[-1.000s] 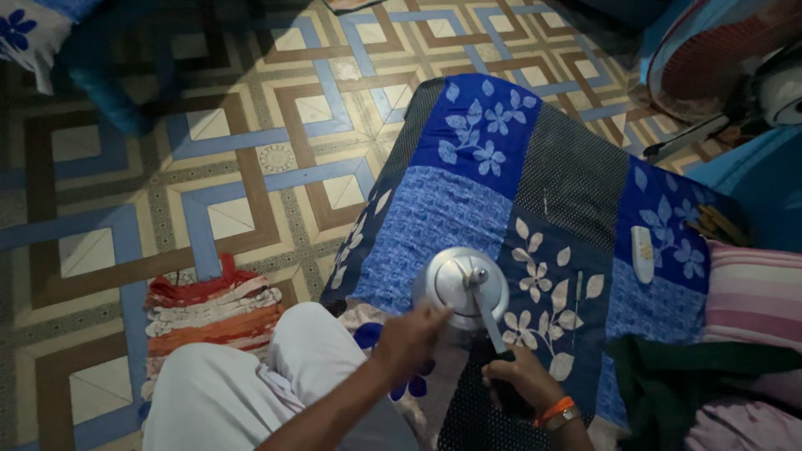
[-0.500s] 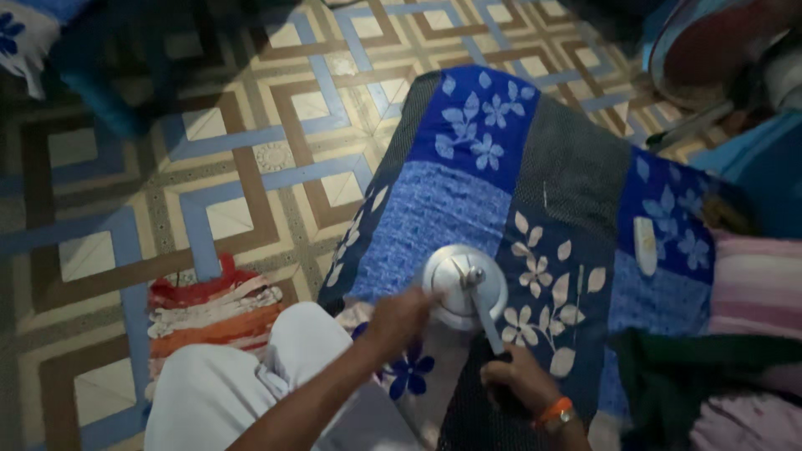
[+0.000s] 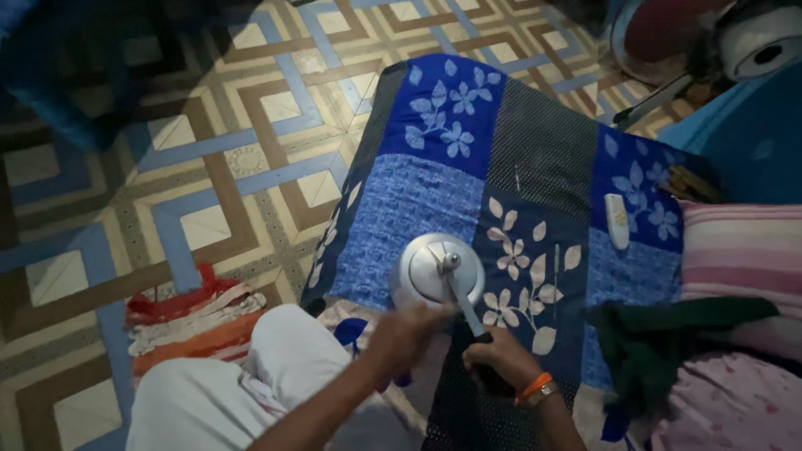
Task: The person sits on the floor next to a bed and works on a small metal component with both hands, twisting and fitting it. They then pick up a pressure cooker lid, attach the component to it, and handle the cooker pot, fitting the parts together.
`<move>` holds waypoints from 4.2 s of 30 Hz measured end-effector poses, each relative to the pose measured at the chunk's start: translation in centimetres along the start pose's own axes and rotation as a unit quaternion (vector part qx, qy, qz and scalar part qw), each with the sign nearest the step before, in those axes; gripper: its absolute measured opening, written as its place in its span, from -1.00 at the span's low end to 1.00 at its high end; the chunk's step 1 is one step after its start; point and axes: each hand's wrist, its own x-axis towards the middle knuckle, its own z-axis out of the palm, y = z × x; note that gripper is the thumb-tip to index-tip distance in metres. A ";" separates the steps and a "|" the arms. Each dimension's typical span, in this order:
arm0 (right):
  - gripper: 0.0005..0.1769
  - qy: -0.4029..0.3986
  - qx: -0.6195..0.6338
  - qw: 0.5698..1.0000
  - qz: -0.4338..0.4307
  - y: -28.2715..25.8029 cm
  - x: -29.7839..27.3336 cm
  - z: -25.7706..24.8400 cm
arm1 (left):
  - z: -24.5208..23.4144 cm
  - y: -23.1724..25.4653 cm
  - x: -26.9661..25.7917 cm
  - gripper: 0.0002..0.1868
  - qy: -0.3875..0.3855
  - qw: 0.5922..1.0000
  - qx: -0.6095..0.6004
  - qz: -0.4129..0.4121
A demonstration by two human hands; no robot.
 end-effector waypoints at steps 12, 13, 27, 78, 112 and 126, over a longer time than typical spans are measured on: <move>-0.65 0.011 0.032 0.998 0.047 -1.6 -0.4 -0.3 | 1.0 0.3 -1.1 -0.51 0.070 0.997 -0.012 0.041; -0.64 0.022 0.041 0.998 0.050 -1.2 -0.5 -0.2 | 1.2 0.4 -1.4 -0.48 0.053 0.999 -0.009 -0.012; -0.76 -0.007 0.008 0.999 0.044 -1.0 0.2 -1.1 | 3.5 -1.0 -2.2 -0.54 0.102 0.993 -0.053 0.037; -0.61 0.071 -0.025 0.997 -0.030 -1.2 -1.1 3.5 | -0.7 1.5 -1.2 -0.62 -0.058 0.994 0.083 0.041; -0.25 -0.048 0.403 0.914 -0.001 4.8 -2.5 0.7 | 0.7 -3.7 -2.5 -0.38 0.085 0.995 -0.023 -0.037; -0.39 -0.064 0.431 0.900 0.021 8.9 -2.0 2.8 | 3.3 5.3 -8.0 -0.68 0.016 1.000 0.013 0.021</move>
